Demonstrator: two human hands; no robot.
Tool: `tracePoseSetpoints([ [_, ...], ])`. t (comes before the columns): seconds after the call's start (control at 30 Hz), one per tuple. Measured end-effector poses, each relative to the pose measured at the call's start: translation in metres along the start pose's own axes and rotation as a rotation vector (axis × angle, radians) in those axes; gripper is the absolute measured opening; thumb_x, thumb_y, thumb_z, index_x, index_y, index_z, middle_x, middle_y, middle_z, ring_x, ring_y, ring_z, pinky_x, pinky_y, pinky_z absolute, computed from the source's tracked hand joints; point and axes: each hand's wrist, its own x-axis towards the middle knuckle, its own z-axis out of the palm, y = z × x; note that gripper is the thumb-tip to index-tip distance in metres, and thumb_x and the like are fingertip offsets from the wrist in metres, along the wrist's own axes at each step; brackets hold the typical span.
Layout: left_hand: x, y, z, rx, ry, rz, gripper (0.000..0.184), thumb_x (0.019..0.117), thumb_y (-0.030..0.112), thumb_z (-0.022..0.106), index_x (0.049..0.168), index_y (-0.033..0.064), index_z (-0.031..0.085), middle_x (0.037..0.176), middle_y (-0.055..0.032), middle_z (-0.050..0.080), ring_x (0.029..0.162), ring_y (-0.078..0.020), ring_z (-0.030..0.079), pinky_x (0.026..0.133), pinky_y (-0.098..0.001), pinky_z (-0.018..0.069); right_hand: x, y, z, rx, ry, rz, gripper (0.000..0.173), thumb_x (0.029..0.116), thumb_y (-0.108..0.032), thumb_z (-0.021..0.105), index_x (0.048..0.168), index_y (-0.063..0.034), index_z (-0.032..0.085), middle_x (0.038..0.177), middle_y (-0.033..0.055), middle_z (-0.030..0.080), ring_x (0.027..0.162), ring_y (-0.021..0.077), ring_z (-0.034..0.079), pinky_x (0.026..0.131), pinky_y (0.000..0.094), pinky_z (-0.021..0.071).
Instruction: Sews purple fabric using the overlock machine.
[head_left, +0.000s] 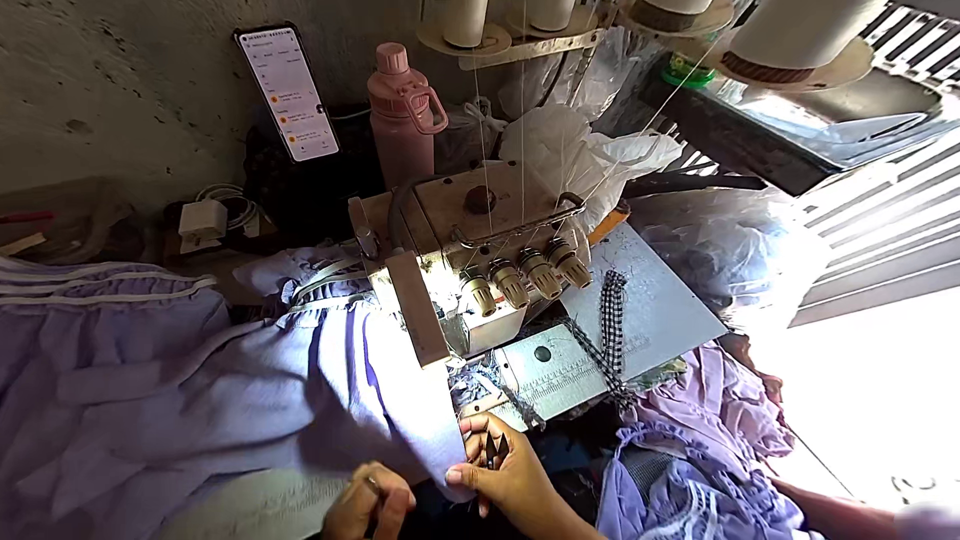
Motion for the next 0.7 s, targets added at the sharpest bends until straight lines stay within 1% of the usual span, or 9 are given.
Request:
tracePoseSetpoints([
  [0.1, -0.024, 0.001, 0.019, -0.353, -0.271, -0.324, 0.035, 0.109, 0.028, 0.045, 0.111, 0.0011, 0.066, 0.099, 0.0037, 0.073, 0.087, 0.0007, 0.067, 0.077, -0.0212, 0.0561, -0.006, -0.003, -0.006, -0.056, -0.038, 0.003, 0.033, 0.0827, -0.01, 0.082, 0.111, -0.0061, 0.065, 0.079, -0.0078, 0.068, 0.056, -0.0012, 0.061, 0.048, 0.0169, 0.0527],
  [0.17, -0.023, 0.002, 0.03, -0.677, -0.341, -0.589, 0.043, 0.1061, 0.042, 0.049, 0.123, 0.0032, 0.058, 0.11, 0.0019, 0.074, 0.097, -0.0094, 0.072, 0.086, -0.031, 0.0599, -0.013, 0.0, -0.007, -0.088, -0.05, -0.022, 0.015, 0.0865, -0.013, 0.08, 0.096, -0.0056, 0.07, 0.078, -0.0063, 0.067, 0.054, -0.0023, 0.059, 0.048, 0.016, 0.0517],
  [0.23, -0.013, -0.001, 0.038, -1.088, -0.277, -0.778, 0.059, 0.0901, 0.051, 0.072, 0.128, 0.0076, 0.061, 0.114, -0.0043, 0.075, 0.105, -0.0191, 0.073, 0.095, -0.0387, 0.0589, -0.022, 0.004, -0.008, -0.119, -0.032, -0.062, 0.013, 0.088, -0.015, 0.079, 0.09, -0.004, 0.073, 0.082, -0.0041, 0.066, 0.056, -0.0038, 0.057, 0.049, 0.0134, 0.0509],
  [0.33, 0.001, 0.007, 0.045, -1.372, -0.037, -0.846, 0.053, 0.0767, 0.035, 0.088, 0.119, 0.0092, 0.07, 0.11, -0.01, 0.076, 0.102, -0.0224, 0.074, 0.095, -0.0399, 0.0589, -0.033, 0.0, -0.008, -0.121, 0.006, -0.082, 0.013, 0.0884, -0.015, 0.079, 0.088, -0.0052, 0.071, 0.08, -0.0056, 0.068, 0.056, -0.0063, 0.057, 0.049, 0.0117, 0.0475],
  [0.43, 0.011, 0.032, 0.05, -0.849, 0.231, -0.518, 0.037, 0.0867, 0.018, 0.079, 0.115, 0.011, 0.056, 0.095, 0.006, 0.077, 0.089, -0.0053, 0.074, 0.084, -0.0269, 0.0627, -0.034, -0.007, -0.006, -0.104, 0.038, -0.123, 0.012, 0.0884, -0.014, 0.078, 0.086, -0.0068, 0.07, 0.076, -0.0075, 0.068, 0.057, -0.0074, 0.057, 0.05, 0.0105, 0.0465],
  [0.5, 0.016, 0.023, 0.05, -0.281, 0.357, -0.133, 0.033, 0.0853, 0.025, 0.082, 0.11, 0.0126, 0.064, 0.098, 0.0143, 0.075, 0.093, 0.0068, 0.069, 0.086, -0.016, 0.0587, -0.027, -0.01, -0.004, -0.113, 0.051, -0.171, 0.012, 0.09, -0.016, 0.077, 0.085, -0.009, 0.068, 0.072, -0.0083, 0.069, 0.058, -0.0077, 0.058, 0.051, 0.0103, 0.0463],
  [0.53, 0.021, 0.013, 0.044, -0.007, 0.402, 0.029, 0.041, 0.0866, 0.036, 0.081, 0.112, 0.0078, 0.065, 0.102, 0.0061, 0.073, 0.1, 0.0056, 0.067, 0.093, -0.0164, 0.0546, -0.021, -0.012, -0.004, -0.123, 0.051, -0.197, 0.013, 0.0911, -0.016, 0.077, 0.085, -0.0095, 0.068, 0.071, -0.0086, 0.069, 0.058, -0.0075, 0.059, 0.051, 0.0103, 0.047],
  [0.6, 0.038, 0.005, 0.031, 0.397, 0.459, 0.191, 0.061, 0.0878, 0.051, 0.075, 0.111, -0.0037, 0.063, 0.104, -0.018, 0.07, 0.108, -0.0118, 0.066, 0.102, -0.0281, 0.0484, -0.007, -0.017, -0.003, -0.153, 0.055, -0.234, 0.013, 0.0921, -0.017, 0.075, 0.085, -0.0095, 0.067, 0.07, -0.0088, 0.069, 0.058, -0.0071, 0.06, 0.051, 0.0106, 0.0473],
  [0.7, 0.064, 0.01, 0.02, 0.708, 0.471, 0.247, 0.058, 0.0879, 0.055, 0.067, 0.095, -0.0017, 0.07, 0.098, -0.0295, 0.07, 0.103, -0.0365, 0.068, 0.099, -0.0497, 0.047, 0.014, -0.026, 0.0, -0.189, 0.077, -0.254, 0.012, 0.0924, -0.017, 0.074, 0.086, -0.0077, 0.07, 0.072, -0.0082, 0.067, 0.058, -0.006, 0.059, 0.053, 0.0114, 0.0484],
])
